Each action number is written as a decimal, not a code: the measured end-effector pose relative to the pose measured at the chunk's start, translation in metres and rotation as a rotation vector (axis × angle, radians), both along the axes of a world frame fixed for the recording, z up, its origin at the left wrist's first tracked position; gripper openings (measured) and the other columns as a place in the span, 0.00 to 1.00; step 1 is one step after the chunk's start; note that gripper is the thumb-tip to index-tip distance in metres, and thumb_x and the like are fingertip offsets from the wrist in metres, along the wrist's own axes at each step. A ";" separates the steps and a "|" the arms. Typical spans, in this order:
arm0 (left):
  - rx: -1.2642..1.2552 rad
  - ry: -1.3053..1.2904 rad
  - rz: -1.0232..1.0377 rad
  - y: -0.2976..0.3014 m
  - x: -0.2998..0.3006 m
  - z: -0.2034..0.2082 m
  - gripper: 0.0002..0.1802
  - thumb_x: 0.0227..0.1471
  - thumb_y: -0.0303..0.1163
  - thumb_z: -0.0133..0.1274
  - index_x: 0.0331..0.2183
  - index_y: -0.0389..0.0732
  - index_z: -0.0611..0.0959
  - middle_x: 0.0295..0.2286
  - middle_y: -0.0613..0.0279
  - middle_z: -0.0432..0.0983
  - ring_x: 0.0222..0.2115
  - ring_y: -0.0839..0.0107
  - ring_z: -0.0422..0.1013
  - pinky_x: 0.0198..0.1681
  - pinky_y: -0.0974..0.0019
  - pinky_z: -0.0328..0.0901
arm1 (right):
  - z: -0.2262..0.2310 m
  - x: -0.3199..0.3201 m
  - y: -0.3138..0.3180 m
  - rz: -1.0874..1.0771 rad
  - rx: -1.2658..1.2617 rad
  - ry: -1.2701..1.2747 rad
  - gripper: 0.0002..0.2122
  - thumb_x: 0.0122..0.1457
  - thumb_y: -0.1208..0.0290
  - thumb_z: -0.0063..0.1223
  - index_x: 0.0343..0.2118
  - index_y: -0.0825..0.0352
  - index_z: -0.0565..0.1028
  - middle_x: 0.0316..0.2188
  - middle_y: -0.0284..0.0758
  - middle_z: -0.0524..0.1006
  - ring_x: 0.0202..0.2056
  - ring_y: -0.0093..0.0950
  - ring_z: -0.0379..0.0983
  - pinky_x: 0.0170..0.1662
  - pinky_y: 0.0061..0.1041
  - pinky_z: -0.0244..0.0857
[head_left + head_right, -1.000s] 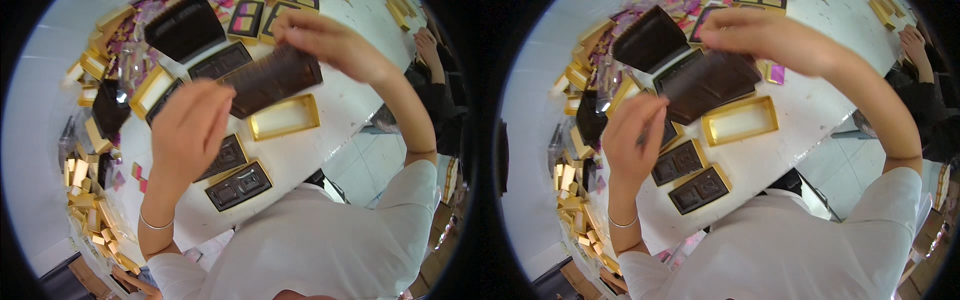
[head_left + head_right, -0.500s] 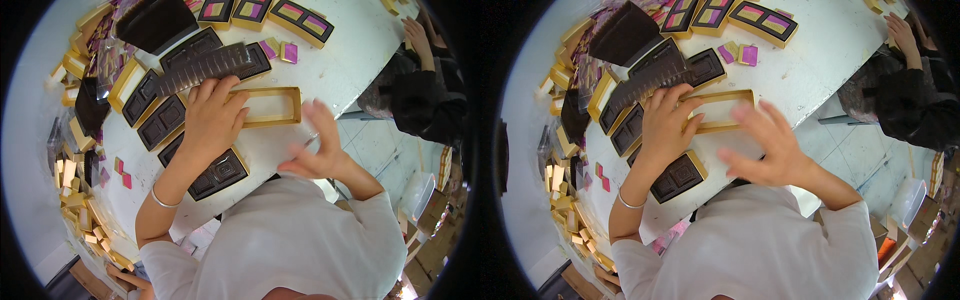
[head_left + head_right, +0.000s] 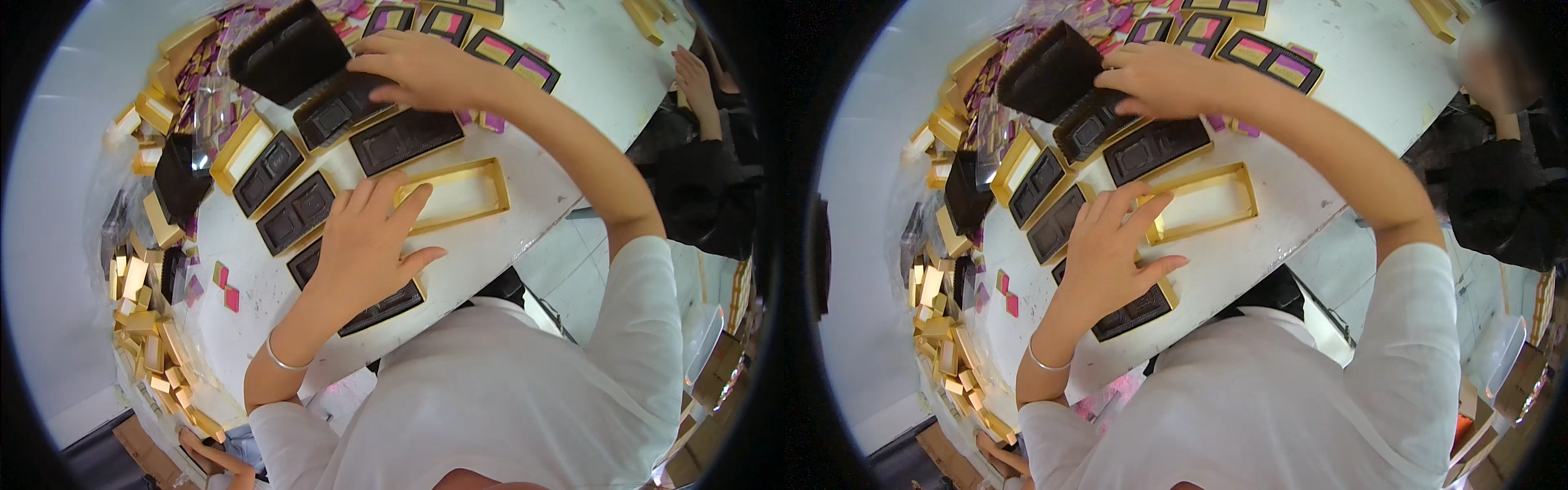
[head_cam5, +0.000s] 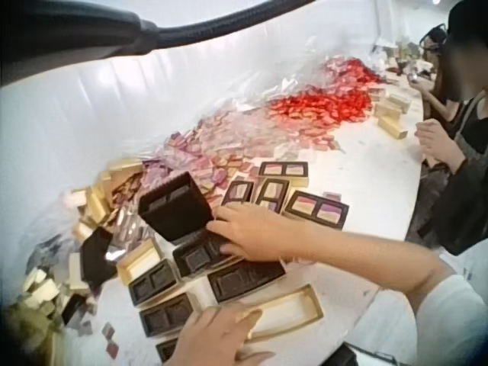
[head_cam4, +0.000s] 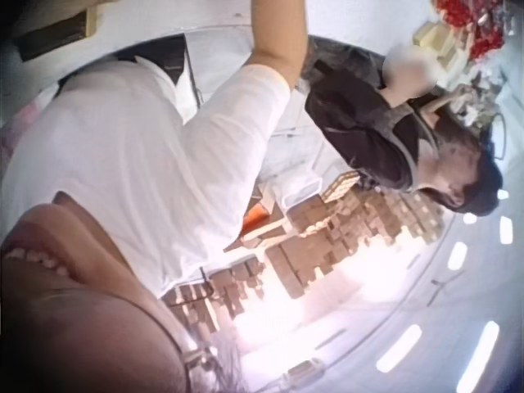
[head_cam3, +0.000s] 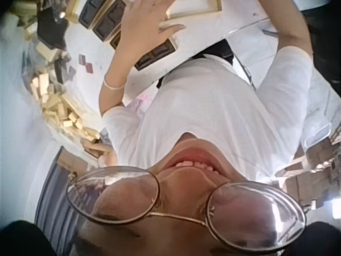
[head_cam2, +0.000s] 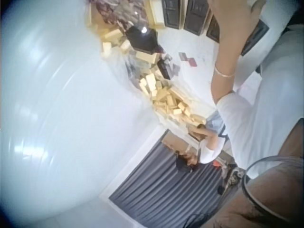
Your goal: The person assembles small cosmetic compacts by placing pink and purple rectangular inserts into black plastic trays. They then place the filled trays into gold-colored cardboard boxes and arrange them on the table. The process is repeated for multiple units.
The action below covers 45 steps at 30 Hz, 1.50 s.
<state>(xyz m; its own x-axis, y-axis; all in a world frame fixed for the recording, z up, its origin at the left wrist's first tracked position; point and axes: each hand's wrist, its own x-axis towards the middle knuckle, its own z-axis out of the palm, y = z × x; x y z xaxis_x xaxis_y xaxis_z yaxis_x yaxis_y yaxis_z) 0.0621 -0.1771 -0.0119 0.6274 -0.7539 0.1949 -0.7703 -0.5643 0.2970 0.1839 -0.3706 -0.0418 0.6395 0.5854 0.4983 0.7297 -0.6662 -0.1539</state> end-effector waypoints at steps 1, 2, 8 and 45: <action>0.021 0.061 0.007 0.003 -0.002 -0.003 0.28 0.35 0.41 0.62 0.41 0.41 0.76 0.39 0.59 0.68 0.38 0.60 0.64 0.42 0.61 0.59 | -0.002 0.009 0.003 0.045 -0.049 0.007 0.17 0.51 0.68 0.55 0.44 0.65 0.71 0.46 0.38 0.70 0.46 0.37 0.66 0.48 0.32 0.61; 0.050 0.055 0.011 0.005 -0.002 -0.008 0.28 0.35 0.41 0.62 0.41 0.41 0.76 0.39 0.59 0.68 0.39 0.60 0.64 0.42 0.61 0.59 | -0.005 0.015 0.003 0.087 -0.102 0.020 0.16 0.51 0.68 0.54 0.43 0.65 0.71 0.44 0.38 0.71 0.45 0.37 0.67 0.48 0.32 0.61; 0.014 0.068 0.079 0.012 -0.004 -0.013 0.32 0.33 0.40 0.65 0.42 0.41 0.73 0.42 0.55 0.66 0.41 0.60 0.65 0.42 0.61 0.60 | 0.020 -0.021 -0.021 -0.020 0.301 0.207 0.09 0.55 0.72 0.47 0.38 0.69 0.69 0.34 0.41 0.71 0.37 0.34 0.69 0.42 0.30 0.62; -0.040 0.422 0.180 0.001 0.000 -0.010 0.38 0.37 0.33 0.63 0.52 0.38 0.67 0.42 0.59 0.64 0.32 0.67 0.67 0.36 0.68 0.65 | 0.023 -0.132 -0.070 0.235 -0.078 0.601 0.23 0.43 0.77 0.56 0.47 0.68 0.69 0.53 0.42 0.62 0.43 0.38 0.68 0.40 0.30 0.67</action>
<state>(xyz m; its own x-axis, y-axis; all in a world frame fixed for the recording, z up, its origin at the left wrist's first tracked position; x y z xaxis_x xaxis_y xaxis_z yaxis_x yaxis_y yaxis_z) 0.0623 -0.1757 -0.0219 0.7782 -0.6230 -0.0791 -0.4682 -0.6594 0.5882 0.0518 -0.4407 -0.0186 0.6443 0.7635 0.0439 0.6588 -0.5251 -0.5387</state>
